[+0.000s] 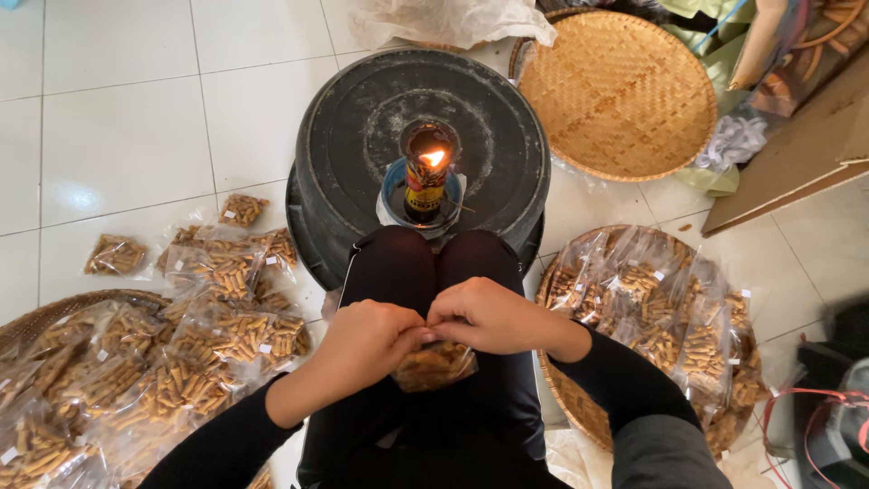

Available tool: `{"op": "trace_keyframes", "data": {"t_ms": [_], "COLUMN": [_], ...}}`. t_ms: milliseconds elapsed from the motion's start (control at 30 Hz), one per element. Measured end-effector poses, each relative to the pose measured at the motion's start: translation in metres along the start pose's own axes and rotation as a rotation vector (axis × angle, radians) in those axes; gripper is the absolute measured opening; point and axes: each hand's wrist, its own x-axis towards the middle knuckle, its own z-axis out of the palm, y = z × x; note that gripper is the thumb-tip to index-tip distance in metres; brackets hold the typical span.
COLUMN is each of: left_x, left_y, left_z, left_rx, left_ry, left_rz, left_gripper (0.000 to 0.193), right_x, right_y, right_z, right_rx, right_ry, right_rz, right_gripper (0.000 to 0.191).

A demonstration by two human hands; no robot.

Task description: The person sits on the floor and heat-seals clear plastic bags filled with rolled snack food by pressing each bag's open edge against the flame of a burning candle. They press the melted edge closed by hand, set the finished bag aside, and take the next filled bag from a basket.

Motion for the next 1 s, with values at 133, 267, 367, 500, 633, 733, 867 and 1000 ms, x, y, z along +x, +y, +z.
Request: {"op": "trace_keyframes", "data": {"t_ms": [133,267,367,500,633,733,867,1000], "left_x": [0.0,0.008,0.014,0.021,0.024,0.024,0.019,0.018], "left_y": [-0.001,0.0,-0.003,-0.011,-0.019,-0.03,-0.039,-0.043], "left_z": [0.01,0.015,0.014,0.015,0.02,0.017,0.013,0.01], "left_rx": [-0.058,-0.1,-0.089,-0.031,0.026,-0.02,-0.032,-0.044], "left_ry": [-0.087,-0.088,-0.082,-0.044,0.15,0.145,0.097,0.135], "left_rz": [-0.02,-0.053,-0.075,-0.072,0.037,0.027,-0.061,-0.053], "left_gripper": [0.021,0.02,0.02,0.017,0.017,0.017,0.016,0.016], "right_x": [-0.012,-0.015,-0.015,-0.011,-0.002,-0.002,-0.01,-0.015], "right_y": [-0.008,-0.003,0.007,0.025,0.04,0.048,0.057,0.065], "right_z": [-0.003,-0.004,-0.003,-0.003,0.001,0.002,0.001,0.004], "right_rx": [0.066,0.221,0.295,0.294,0.078,0.065,0.123,0.255], "right_ry": [-0.084,-0.083,-0.038,0.046,0.222,0.269,0.311,0.373], "right_rz": [0.153,0.32,0.355,0.276,0.19,0.18,0.236,0.281], "right_gripper": [0.016,0.018,0.017,0.015,0.013,0.013,0.012,0.01]}}
